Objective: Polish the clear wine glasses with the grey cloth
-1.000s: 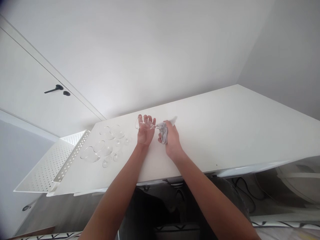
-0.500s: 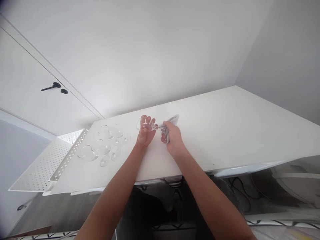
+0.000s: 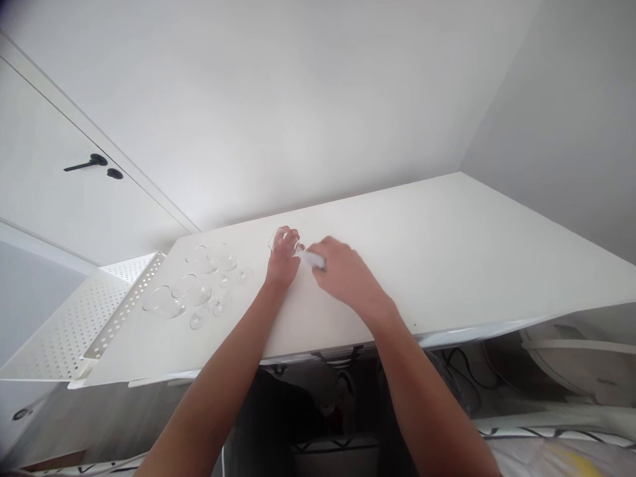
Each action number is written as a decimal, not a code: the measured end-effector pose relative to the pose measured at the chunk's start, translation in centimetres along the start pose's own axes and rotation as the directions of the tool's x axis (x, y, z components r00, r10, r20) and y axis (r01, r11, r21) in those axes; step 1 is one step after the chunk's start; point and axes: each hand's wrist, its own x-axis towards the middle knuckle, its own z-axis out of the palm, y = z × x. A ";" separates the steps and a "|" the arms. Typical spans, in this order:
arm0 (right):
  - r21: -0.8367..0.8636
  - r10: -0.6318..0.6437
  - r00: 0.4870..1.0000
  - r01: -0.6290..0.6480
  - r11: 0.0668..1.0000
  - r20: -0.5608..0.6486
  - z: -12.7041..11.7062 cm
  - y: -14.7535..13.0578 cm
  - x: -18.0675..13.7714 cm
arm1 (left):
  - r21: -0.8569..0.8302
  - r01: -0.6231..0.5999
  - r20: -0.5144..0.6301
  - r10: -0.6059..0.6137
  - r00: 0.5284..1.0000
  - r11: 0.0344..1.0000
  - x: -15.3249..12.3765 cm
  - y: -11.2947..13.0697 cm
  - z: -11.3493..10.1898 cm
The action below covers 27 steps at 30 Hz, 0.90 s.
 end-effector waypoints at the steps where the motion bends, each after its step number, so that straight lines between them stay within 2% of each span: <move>1: -0.049 -0.005 0.991 0.012 0.999 0.134 0.0 -0.1 -0.3 | 0.022 -0.006 0.005 0.006 1.000 1.000 0.0 0.0 0.1; 3: -0.162 0.029 0.956 0.019 0.987 0.291 0.2 -0.5 -0.8 | 0.064 -0.011 0.015 0.010 1.000 0.998 -0.2 0.1 0.3; 7: -0.306 0.095 0.910 0.037 0.951 0.405 1.1 -1.3 -1.1 | 0.136 -0.005 0.075 -0.005 0.997 0.991 -0.6 0.2 0.8; 14: -0.363 0.160 0.869 0.025 0.931 0.469 1.6 -0.6 -1.3 | 0.211 -0.067 0.166 0.032 0.986 0.975 -0.7 -0.2 1.4; 17: -0.376 0.187 0.862 0.004 0.926 0.470 1.8 -0.5 -1.3 | 0.261 -0.062 0.188 0.013 0.982 0.963 -0.7 -0.3 1.6; 20: -0.407 0.226 0.860 -0.023 0.913 0.457 1.7 -0.3 -1.0 | 0.243 -0.080 0.198 0.031 0.980 0.967 -0.7 -0.3 1.6; 22: -0.437 0.274 0.856 -0.063 0.897 0.439 1.2 0.2 -0.7 | 0.213 -0.086 0.155 0.054 0.986 0.973 -0.6 -0.4 1.4; 27: -0.485 0.437 0.832 -0.242 0.840 0.341 -0.9 3.3 0.0 | 0.197 0.012 -0.107 0.009 0.994 0.980 -0.1 -0.9 0.7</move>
